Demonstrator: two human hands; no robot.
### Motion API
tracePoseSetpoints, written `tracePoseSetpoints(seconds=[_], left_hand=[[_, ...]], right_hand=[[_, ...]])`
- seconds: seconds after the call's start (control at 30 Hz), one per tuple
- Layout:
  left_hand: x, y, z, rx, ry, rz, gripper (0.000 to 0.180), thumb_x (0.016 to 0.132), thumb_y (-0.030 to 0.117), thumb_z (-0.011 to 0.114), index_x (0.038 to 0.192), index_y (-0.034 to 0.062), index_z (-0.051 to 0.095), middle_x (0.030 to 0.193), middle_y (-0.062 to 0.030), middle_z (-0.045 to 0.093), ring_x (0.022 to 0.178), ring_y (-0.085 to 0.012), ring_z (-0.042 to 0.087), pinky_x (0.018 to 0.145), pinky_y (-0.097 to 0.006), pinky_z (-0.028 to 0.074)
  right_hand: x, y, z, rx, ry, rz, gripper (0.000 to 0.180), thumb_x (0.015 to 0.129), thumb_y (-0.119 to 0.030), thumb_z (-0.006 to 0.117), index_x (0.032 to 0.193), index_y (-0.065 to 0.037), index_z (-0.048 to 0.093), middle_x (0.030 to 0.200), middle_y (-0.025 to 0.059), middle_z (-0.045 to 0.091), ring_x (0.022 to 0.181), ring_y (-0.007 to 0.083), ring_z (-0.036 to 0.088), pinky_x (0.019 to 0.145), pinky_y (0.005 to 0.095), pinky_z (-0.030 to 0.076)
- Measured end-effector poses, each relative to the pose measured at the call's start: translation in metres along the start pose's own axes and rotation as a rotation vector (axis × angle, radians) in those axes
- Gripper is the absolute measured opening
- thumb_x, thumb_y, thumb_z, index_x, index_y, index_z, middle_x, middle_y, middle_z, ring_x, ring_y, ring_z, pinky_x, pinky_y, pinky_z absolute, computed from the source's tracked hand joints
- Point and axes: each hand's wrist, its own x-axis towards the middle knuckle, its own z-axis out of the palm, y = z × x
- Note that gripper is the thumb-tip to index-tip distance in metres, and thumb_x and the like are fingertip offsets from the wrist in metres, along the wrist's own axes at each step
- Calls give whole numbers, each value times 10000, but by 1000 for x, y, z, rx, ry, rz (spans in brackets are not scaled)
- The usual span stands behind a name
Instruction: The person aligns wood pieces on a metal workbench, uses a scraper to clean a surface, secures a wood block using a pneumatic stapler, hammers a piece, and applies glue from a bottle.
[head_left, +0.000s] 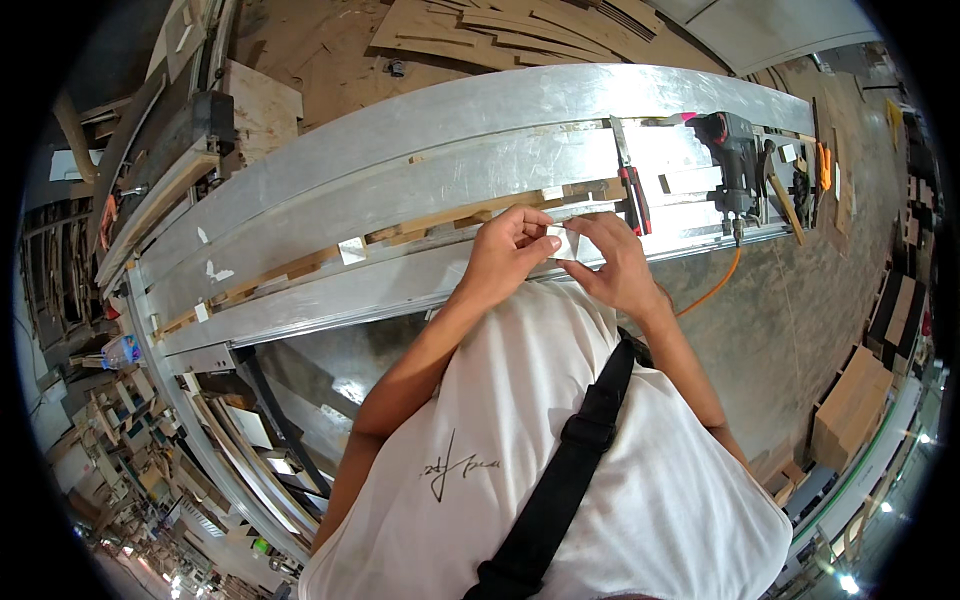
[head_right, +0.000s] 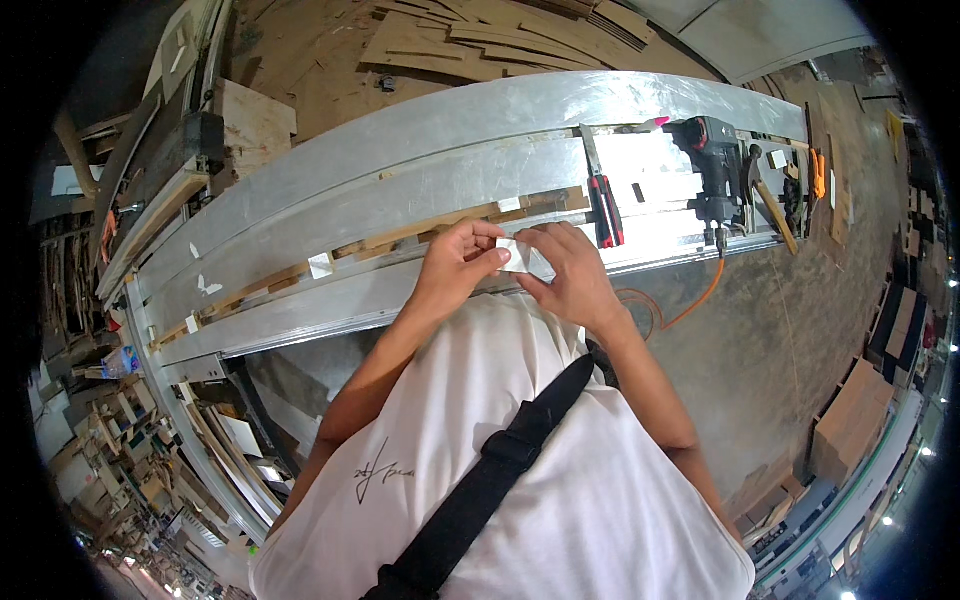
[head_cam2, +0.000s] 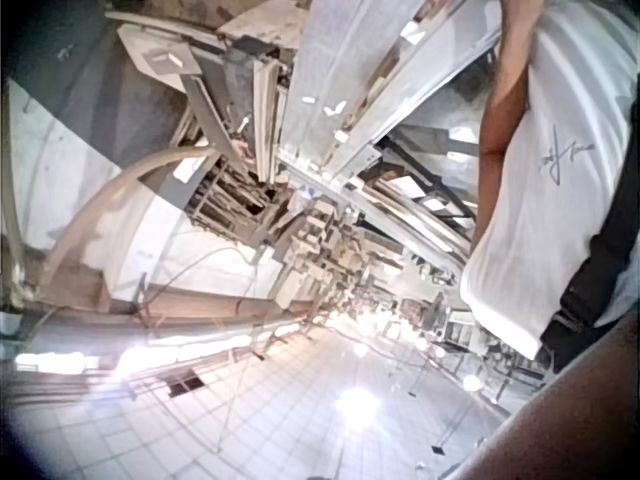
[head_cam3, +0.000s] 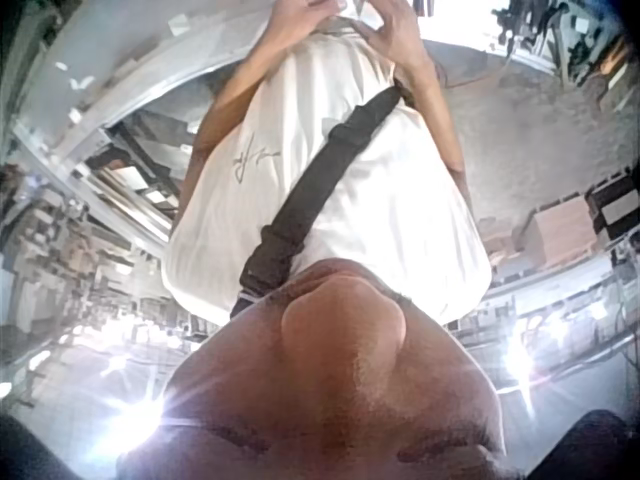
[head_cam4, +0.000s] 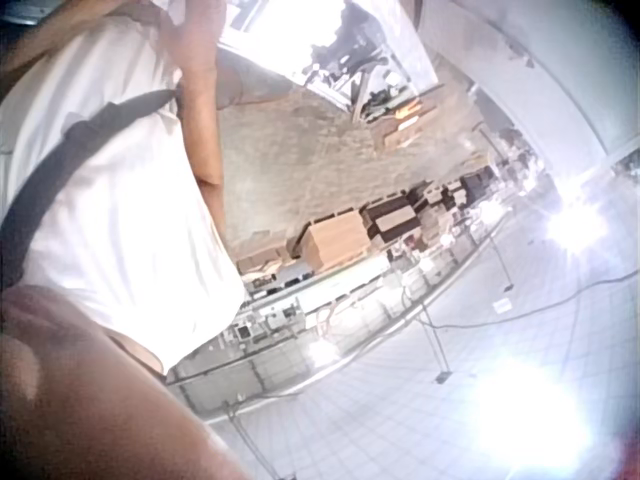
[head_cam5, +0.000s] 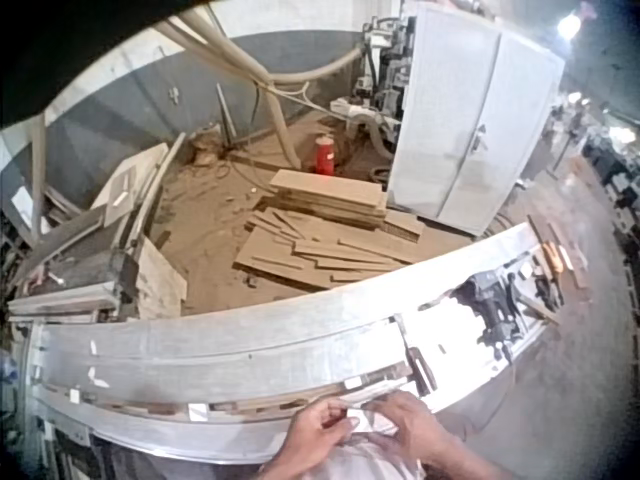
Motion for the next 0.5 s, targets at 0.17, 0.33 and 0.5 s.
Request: tracePoseSetpoints(seconds=[0.17, 0.33, 0.5], left_hand=[[23, 16, 0, 920, 209, 656, 367, 892, 115, 778, 1244, 41, 701, 1114, -104, 706, 1021, -261, 672, 890, -398, 541], [54, 13, 10, 1075, 90, 696, 400, 865, 149, 782, 1252, 71, 713, 1140, -115, 693, 1070, -330, 642, 920, -434, 522], [73, -5, 13, 1166, 35, 685, 392, 874, 104, 745, 1264, 84, 714, 1157, -83, 708, 1018, -300, 680, 902, -410, 548]], right_hand=[[-7, 22, -13, 59, 139, 136, 487, 733, -40, 832, 1196, -54, 683, 1195, 162, 665, 1100, 376, 649, 933, 433, 533], [-18, 48, -32, 117, 205, 284, 493, 723, -9, 822, 1195, -42, 686, 1235, 170, 657, 1138, 380, 655, 974, 427, 528], [-17, 62, -38, 114, 258, 275, 483, 752, -16, 814, 1213, 6, 672, 1200, 162, 670, 1095, 340, 664, 952, 385, 526]])
